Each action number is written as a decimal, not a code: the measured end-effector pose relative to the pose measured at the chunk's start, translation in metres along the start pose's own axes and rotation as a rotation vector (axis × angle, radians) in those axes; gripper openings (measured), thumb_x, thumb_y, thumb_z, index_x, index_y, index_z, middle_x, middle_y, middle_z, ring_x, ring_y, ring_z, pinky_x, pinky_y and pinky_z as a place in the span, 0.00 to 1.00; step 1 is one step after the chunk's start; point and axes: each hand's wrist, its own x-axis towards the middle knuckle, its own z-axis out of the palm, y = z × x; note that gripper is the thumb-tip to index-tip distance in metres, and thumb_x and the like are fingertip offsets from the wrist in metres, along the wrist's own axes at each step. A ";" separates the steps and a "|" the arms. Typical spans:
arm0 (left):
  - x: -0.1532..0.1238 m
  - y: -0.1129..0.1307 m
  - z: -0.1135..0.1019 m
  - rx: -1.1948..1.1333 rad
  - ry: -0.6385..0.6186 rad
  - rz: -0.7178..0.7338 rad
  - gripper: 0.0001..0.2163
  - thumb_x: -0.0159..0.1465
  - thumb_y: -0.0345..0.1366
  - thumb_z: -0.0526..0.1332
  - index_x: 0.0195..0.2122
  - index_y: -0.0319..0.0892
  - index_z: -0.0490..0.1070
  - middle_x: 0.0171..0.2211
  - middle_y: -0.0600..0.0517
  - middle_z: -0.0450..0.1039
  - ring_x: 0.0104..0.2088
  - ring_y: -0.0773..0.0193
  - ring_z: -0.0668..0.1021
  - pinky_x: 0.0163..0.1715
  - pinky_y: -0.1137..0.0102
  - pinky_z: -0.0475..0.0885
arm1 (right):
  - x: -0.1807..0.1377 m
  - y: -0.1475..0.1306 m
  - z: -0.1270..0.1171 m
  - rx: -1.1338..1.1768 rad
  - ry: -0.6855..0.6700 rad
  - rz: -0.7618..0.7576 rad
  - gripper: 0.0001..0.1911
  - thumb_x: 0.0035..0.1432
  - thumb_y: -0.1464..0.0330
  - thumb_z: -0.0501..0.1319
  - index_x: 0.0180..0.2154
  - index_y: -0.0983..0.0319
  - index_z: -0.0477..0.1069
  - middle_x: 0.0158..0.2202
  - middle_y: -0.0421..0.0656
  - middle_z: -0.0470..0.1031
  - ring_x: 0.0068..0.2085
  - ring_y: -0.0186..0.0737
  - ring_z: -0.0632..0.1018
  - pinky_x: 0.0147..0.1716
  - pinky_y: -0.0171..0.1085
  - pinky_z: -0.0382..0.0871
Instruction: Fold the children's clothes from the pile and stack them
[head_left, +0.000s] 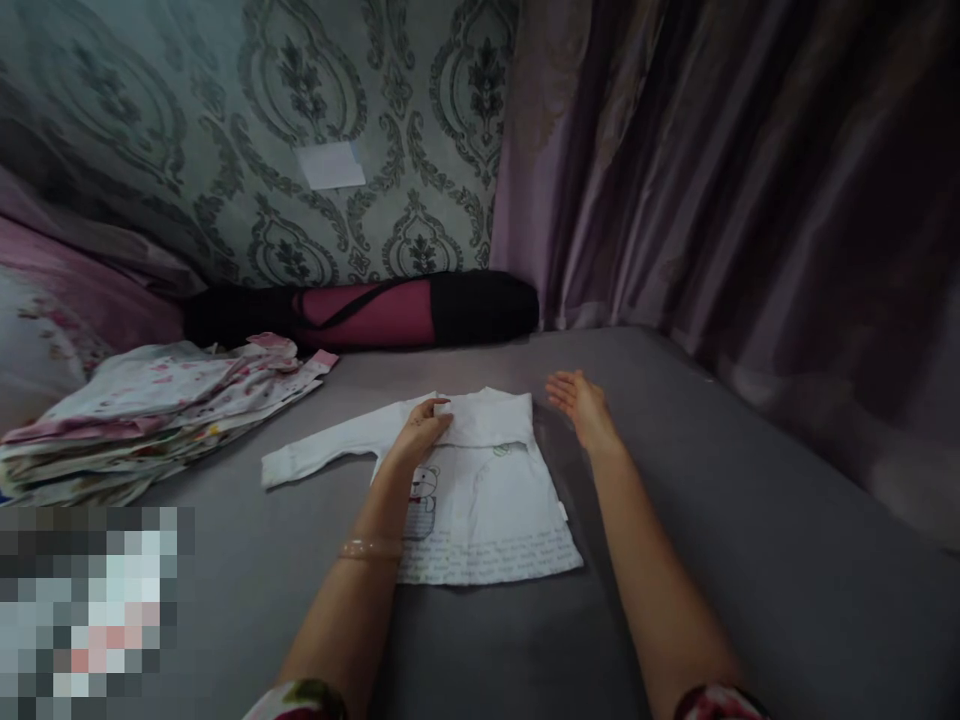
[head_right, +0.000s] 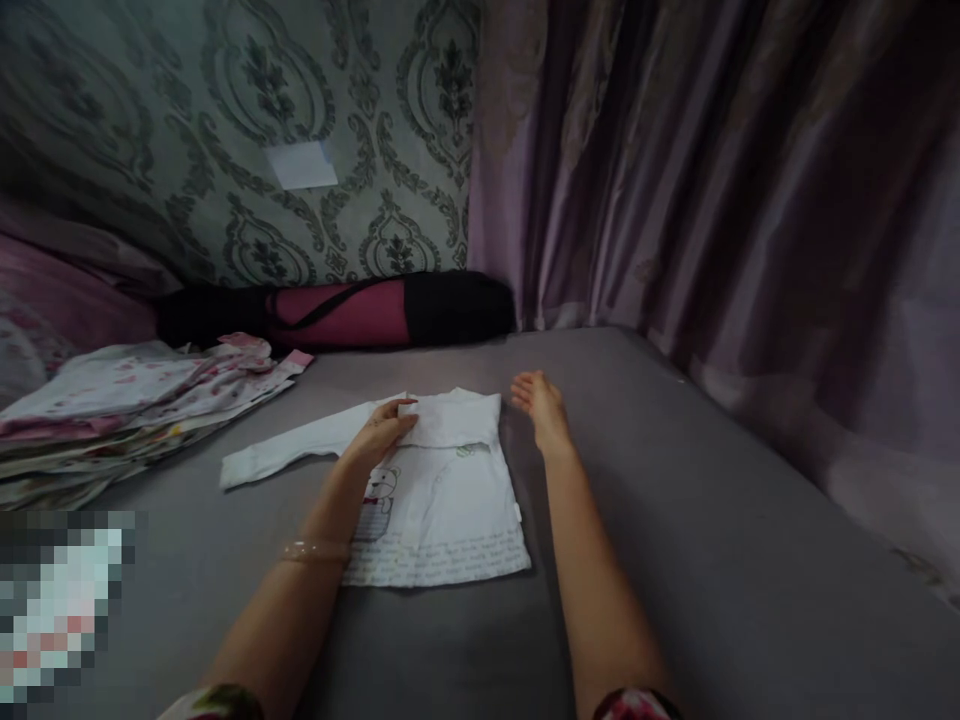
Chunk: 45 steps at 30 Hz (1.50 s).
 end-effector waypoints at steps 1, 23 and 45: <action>0.000 0.001 0.000 -0.012 -0.004 0.014 0.22 0.47 0.32 0.63 0.45 0.37 0.68 0.21 0.59 0.66 0.20 0.71 0.68 0.21 0.76 0.59 | 0.002 0.003 -0.003 -0.019 0.037 -0.009 0.19 0.67 0.61 0.45 0.44 0.62 0.71 0.51 0.52 0.74 0.47 0.40 0.78 0.45 0.38 0.72; 0.004 -0.002 -0.008 0.119 0.133 0.085 0.15 0.47 0.35 0.58 0.37 0.37 0.69 0.19 0.60 0.61 0.20 0.71 0.63 0.20 0.76 0.54 | -0.040 0.055 0.042 -1.467 -0.331 -0.404 0.35 0.68 0.57 0.39 0.65 0.76 0.49 0.68 0.54 0.46 0.68 0.49 0.46 0.64 0.47 0.39; -0.007 -0.011 -0.018 1.181 0.285 0.232 0.12 0.69 0.39 0.47 0.42 0.40 0.66 0.39 0.41 0.74 0.40 0.54 0.75 0.36 0.68 0.63 | -0.030 0.072 0.037 -1.496 -0.310 -0.423 0.36 0.66 0.57 0.40 0.65 0.77 0.46 0.68 0.56 0.43 0.68 0.50 0.45 0.64 0.46 0.39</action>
